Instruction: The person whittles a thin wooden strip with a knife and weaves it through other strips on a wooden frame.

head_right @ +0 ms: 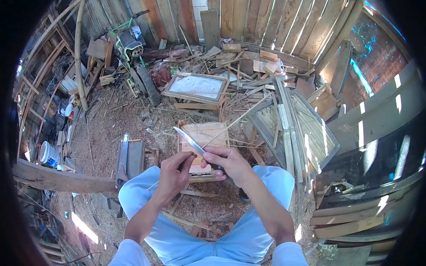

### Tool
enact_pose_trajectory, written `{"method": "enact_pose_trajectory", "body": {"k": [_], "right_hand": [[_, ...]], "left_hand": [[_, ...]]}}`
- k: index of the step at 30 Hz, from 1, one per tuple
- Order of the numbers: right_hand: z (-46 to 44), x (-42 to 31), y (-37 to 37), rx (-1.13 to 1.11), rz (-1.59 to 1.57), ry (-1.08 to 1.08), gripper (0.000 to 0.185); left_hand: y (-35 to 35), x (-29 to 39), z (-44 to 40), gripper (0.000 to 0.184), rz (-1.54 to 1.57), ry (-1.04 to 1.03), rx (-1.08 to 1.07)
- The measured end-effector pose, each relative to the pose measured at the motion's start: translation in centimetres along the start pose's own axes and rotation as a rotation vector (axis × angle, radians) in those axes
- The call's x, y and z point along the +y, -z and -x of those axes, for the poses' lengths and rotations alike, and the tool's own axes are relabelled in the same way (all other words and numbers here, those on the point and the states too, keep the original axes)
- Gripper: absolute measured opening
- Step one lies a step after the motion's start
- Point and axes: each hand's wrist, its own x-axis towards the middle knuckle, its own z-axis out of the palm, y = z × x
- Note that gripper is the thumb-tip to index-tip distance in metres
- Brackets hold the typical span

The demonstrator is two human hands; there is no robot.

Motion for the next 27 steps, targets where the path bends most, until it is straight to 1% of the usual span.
{"method": "enact_pose_trajectory", "body": {"k": [1,3,4,6,7,9,11,13,16,18,19,21,23,26,27], "right_hand": [[0.1,0.0,0.2,0.0,-0.003,0.0,0.027],[0.4,-0.3,0.8,0.029,0.101,0.031,0.026],[0.5,-0.7,1.1,0.095,0.087,0.077,0.029],[0.9,-2.1,2.3,0.126,0.055,0.122,0.03],[1.0,-2.6,2.5,0.155,0.017,0.17,0.031],[1.2,-1.6,1.3,0.152,0.008,0.19,0.03],[0.9,-0.4,-0.1,0.041,0.155,0.041,0.025],[0.7,-0.1,-0.8,-0.013,0.145,0.038,0.023],[0.9,-0.7,-0.1,-0.034,0.06,0.061,0.024],[1.1,-1.4,0.6,0.166,0.176,0.136,0.025],[1.3,-1.8,1.1,0.167,0.178,0.138,0.025],[1.6,-2.5,2.0,0.161,0.097,0.208,0.027],[1.5,-1.9,1.6,0.175,0.082,0.186,0.03],[1.0,-1.3,0.9,0.094,0.264,0.281,0.035],[1.0,-1.1,0.9,0.094,0.264,0.277,0.035]], "left_hand": [[-0.1,0.1,0.1,0.009,-0.002,0.001,-0.003],[-0.4,0.2,0.2,0.009,-0.017,-0.091,0.08],[-0.1,0.2,0.3,0.009,-0.017,-0.092,0.083],[0.2,0.3,0.5,0.009,-0.014,0.02,0.013],[0.0,0.2,0.4,0.009,-0.011,0.011,0.014],[-0.6,-0.1,0.8,0.01,-0.04,-0.05,0.055],[-0.3,0.7,0.6,0.01,-0.063,-0.035,0.043],[-0.2,0.9,0.6,0.011,-0.092,-0.012,0.031],[-0.2,0.7,0.6,0.009,-0.06,-0.067,0.073],[-0.1,0.5,0.5,0.01,-0.091,-0.082,0.065],[-0.1,0.5,0.7,0.01,-0.09,-0.084,0.066],[-0.1,0.6,1.2,0.01,-0.073,-0.066,0.056],[0.1,0.7,1.0,0.01,-0.087,-0.041,0.053],[0.5,0.9,0.7,0.01,-0.099,-0.006,0.041],[0.4,0.9,0.6,0.01,-0.078,0.003,0.045]]}}
